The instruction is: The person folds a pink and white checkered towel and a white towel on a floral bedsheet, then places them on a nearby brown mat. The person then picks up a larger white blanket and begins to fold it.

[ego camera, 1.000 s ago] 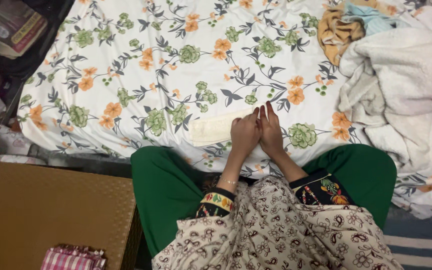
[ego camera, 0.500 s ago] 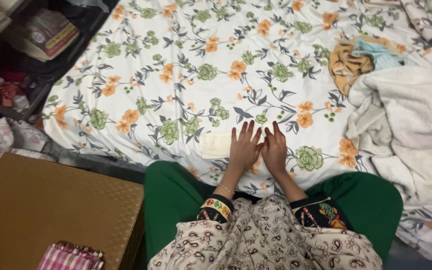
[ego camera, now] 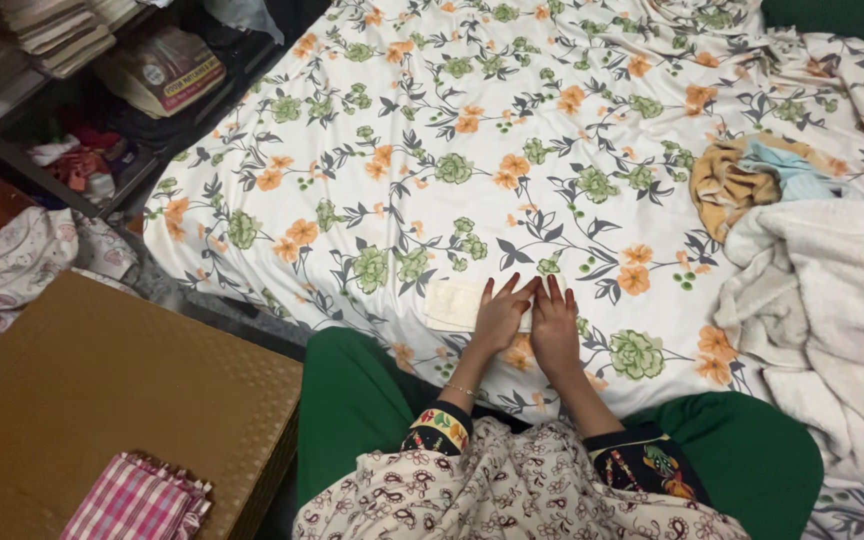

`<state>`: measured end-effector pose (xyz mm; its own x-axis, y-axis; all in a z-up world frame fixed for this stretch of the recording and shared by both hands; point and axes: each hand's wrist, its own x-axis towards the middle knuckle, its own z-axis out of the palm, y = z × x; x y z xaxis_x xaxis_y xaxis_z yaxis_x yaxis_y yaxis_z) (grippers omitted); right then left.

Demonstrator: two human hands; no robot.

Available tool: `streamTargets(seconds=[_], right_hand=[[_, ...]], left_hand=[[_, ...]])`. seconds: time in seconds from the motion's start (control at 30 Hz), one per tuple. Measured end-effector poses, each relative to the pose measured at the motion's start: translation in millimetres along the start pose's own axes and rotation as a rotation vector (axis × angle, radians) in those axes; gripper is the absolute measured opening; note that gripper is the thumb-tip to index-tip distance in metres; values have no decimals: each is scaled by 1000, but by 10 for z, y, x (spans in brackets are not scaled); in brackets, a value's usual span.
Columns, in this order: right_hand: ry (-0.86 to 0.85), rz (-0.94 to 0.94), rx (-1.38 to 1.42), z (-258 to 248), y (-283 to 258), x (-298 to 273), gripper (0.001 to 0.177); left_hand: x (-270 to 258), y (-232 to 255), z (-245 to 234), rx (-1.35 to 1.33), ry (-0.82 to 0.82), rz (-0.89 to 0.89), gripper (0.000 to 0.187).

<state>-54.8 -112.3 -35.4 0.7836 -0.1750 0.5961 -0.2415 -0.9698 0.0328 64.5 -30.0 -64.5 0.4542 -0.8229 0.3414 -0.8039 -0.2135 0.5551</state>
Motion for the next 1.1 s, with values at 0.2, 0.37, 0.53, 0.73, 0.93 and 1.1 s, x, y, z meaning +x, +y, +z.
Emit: streamTargets(seconds=[0.2,0.37,0.53,0.73,0.93,1.1], right_hand=[[-53,-31,135,-63,-8,28,49],[-155,19,238,-67,-63,-6,34],[31,-107,300,-217,-151,117,43],[-159,50,498,-390,-200,119,49],[-103,-5,451,-265,-145,118,34],[-34,-13,693,-169,-77,84,27]], left_hand=[[44,-95,115,78,13,37,44],[186,-26,6,-224,-79,-164,56],[278,217,-79,-241,97,-171,58],[292,503,45,-147,191,47,45],[374,530,-186,-282,118,-167,33],[495,293,-161,-434,215,-159,29]])
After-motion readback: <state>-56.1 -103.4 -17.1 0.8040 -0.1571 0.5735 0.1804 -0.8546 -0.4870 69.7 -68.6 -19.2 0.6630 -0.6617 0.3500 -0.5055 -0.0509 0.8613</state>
